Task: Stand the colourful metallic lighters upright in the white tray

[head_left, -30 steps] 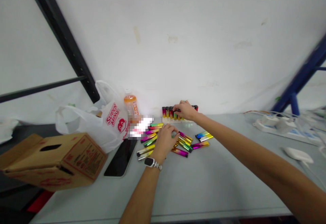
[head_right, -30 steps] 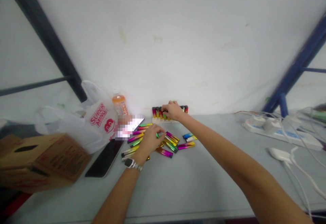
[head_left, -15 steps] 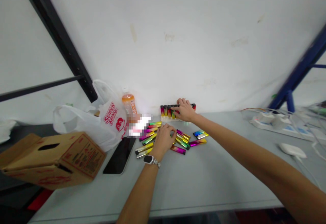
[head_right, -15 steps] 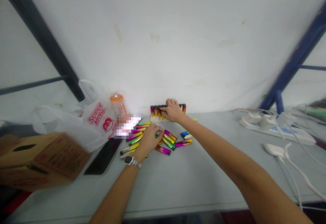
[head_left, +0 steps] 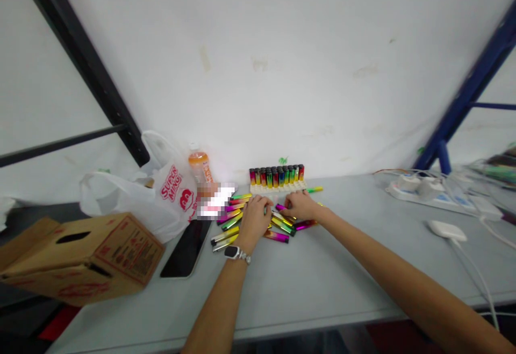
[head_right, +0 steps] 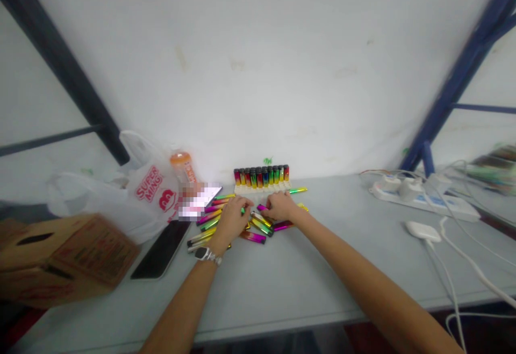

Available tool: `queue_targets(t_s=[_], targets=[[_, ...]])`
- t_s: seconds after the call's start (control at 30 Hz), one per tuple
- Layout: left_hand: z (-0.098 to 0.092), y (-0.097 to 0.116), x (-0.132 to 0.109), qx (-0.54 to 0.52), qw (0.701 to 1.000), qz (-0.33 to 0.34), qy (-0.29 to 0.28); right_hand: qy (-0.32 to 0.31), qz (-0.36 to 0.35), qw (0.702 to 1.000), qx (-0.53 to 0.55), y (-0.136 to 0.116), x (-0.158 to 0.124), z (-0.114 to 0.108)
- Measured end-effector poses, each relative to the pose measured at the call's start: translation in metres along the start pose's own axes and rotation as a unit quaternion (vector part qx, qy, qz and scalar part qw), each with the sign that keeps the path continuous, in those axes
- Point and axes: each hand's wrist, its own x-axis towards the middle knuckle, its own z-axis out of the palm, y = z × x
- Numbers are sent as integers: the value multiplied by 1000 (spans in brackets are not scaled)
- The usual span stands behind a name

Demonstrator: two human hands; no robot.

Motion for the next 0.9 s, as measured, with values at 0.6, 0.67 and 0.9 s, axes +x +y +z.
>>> queue_targets(t_s=[0.6,0.67,0.9], targets=[[12,12,1,-102,992,70,26,53,90,672,733,-24,-35,3],[13,14,1,-106,991,73,21,70,129,681,718,-24,-33,4],[13,16,2,-109,991,72,10,199,179,694,668,-31,-33,2]])
